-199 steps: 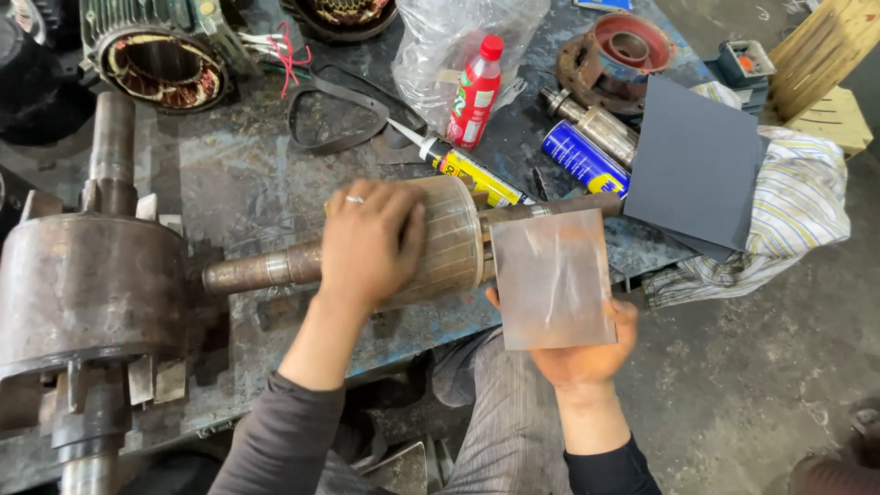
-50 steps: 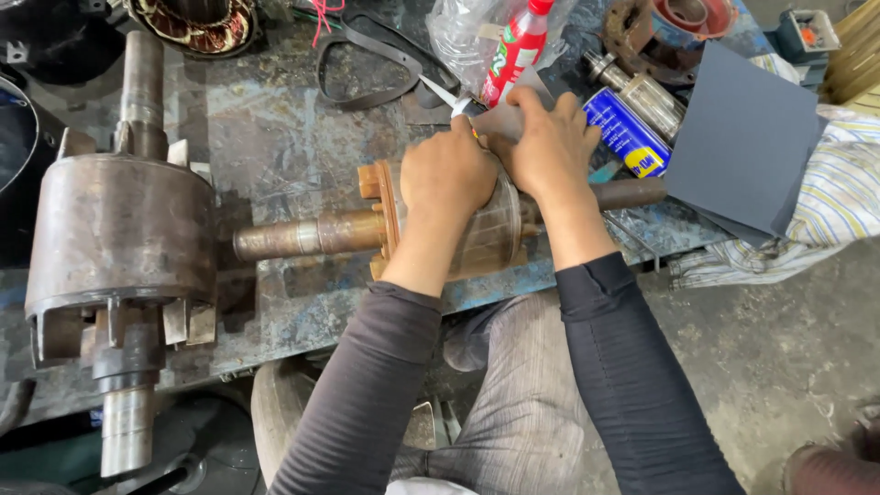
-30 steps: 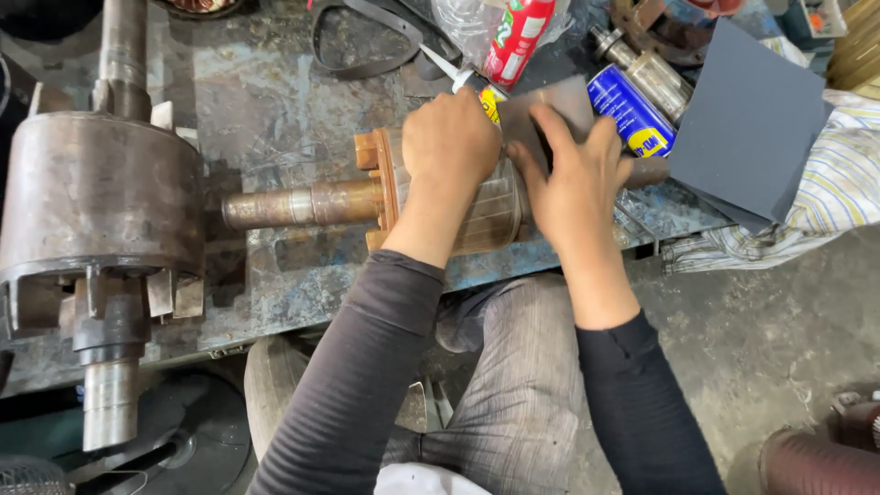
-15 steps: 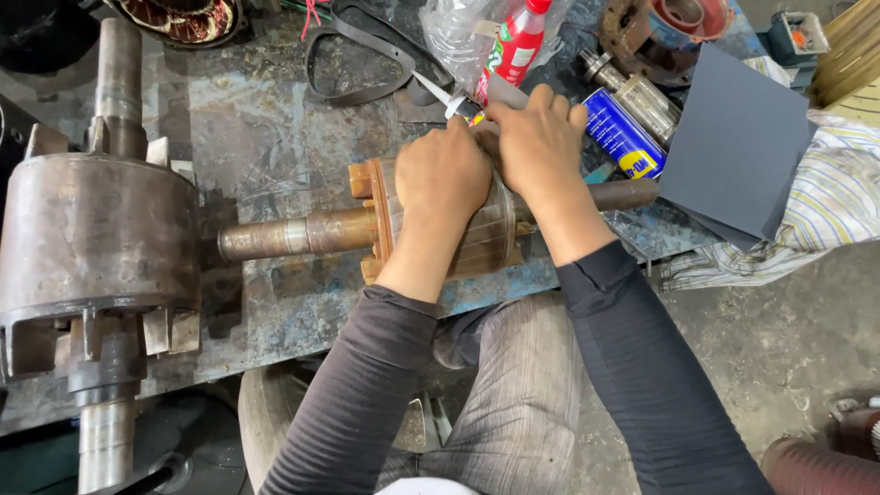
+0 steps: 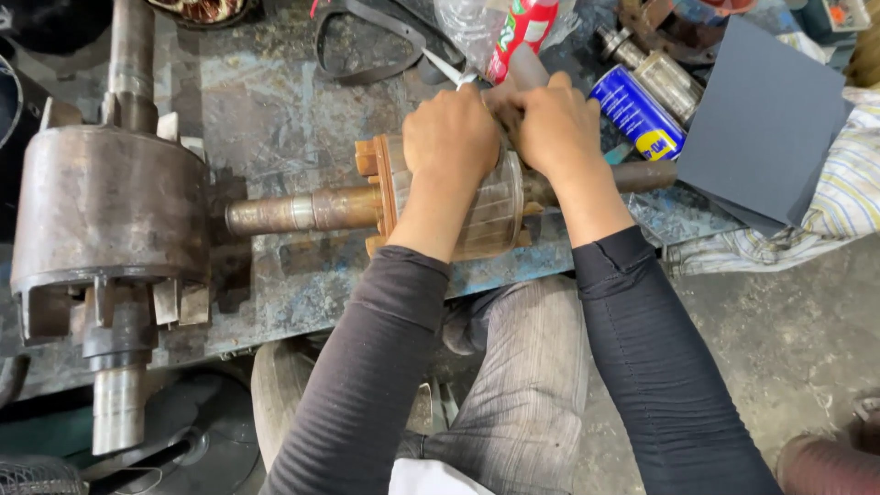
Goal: Sanding the surface of a motor rotor using sandpaper to clean or smooth it on a workbench.
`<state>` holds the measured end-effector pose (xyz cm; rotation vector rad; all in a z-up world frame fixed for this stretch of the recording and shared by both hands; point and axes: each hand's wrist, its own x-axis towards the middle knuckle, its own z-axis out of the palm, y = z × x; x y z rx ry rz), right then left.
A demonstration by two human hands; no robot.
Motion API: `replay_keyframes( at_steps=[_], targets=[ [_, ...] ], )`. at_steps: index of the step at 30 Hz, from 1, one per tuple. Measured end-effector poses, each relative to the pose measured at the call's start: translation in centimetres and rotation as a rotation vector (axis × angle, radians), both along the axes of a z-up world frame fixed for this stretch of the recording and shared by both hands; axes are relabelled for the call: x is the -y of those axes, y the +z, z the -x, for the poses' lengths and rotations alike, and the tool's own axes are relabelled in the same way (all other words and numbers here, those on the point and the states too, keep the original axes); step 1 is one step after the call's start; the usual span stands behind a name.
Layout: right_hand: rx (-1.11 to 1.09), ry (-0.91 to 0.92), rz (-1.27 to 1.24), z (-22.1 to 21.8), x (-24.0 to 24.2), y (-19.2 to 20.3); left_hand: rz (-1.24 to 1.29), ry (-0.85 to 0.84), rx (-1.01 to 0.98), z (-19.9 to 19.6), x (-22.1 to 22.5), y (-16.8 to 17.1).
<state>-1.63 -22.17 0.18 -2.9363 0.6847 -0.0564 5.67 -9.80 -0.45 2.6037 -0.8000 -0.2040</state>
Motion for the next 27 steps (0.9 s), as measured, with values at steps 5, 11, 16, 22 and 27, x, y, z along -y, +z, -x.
replay_keyframes(
  at_steps=[5, 11, 16, 22, 27],
  targets=[
    [0.200, 0.132, 0.082, 1.2, -0.2, -0.7, -0.002, 0.031, 0.029, 0.2, 0.5, -0.9],
    [0.263, 0.250, 0.243, 1.2, 0.2, 0.1, 0.035, 0.027, 0.032, 0.0, 0.9, -1.0],
    [0.304, 0.323, 0.452, 0.6, 0.5, 1.7, 0.021, 0.006, 0.008, -1.1, 1.2, -0.6],
    [0.355, 0.305, 0.292, 2.5, -0.6, 0.6, -0.003, 0.007, -0.089, -2.6, 1.6, -0.1],
    [0.550, 0.310, 0.465, 5.9, -3.6, 1.3, -0.048, -0.011, -0.041, -2.4, 1.5, 0.6]
  ],
)
